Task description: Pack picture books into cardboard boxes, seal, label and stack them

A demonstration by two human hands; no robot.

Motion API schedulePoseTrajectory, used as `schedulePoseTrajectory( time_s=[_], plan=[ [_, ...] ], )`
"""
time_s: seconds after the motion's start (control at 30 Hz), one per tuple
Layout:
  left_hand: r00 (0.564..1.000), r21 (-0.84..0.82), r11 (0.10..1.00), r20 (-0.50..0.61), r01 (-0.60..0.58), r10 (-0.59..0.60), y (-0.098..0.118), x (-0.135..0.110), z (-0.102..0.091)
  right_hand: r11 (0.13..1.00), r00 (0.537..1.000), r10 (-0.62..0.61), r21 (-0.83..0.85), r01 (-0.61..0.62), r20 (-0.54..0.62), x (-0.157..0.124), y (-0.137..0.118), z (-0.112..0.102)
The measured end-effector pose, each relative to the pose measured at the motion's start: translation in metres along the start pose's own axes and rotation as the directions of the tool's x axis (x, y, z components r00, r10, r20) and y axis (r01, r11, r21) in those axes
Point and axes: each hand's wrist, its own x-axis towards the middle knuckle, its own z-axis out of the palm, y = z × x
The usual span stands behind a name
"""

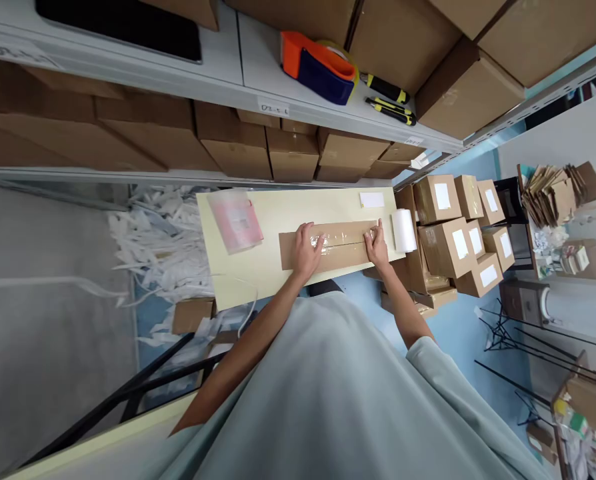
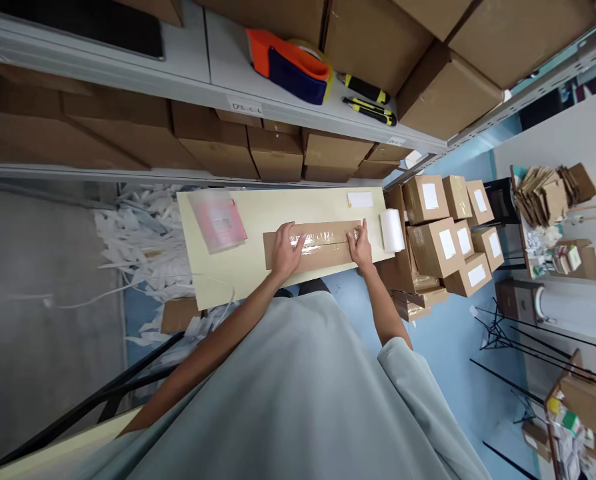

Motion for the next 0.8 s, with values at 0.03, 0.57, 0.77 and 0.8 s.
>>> schedulePoseTrajectory(
  time_s=[0.03,0.57,0.77,0.8],
  plan=[
    [1.000,0.002,1.000,-0.001,0.000,0.000,0.000,0.000,0.000,0.999,0.999,-0.032,-0.019,0.032,0.003,-0.001,0.000,0.000],
    [0.997,0.100,0.994,-0.055,0.051,-0.045,0.004,0.007,0.003,0.975,0.974,-0.198,-0.081,0.207,0.105,0.036,0.014,0.008],
    [0.994,0.155,0.984,-0.071,0.092,-0.082,0.005,0.015,0.003,0.971,0.971,-0.207,-0.098,0.219,0.120,0.040,0.012,0.012],
    [0.994,0.163,0.982,-0.075,0.091,-0.079,0.006,0.016,0.003,0.969,0.970,-0.214,-0.102,0.226,0.113,0.040,0.012,0.012]
  ],
)
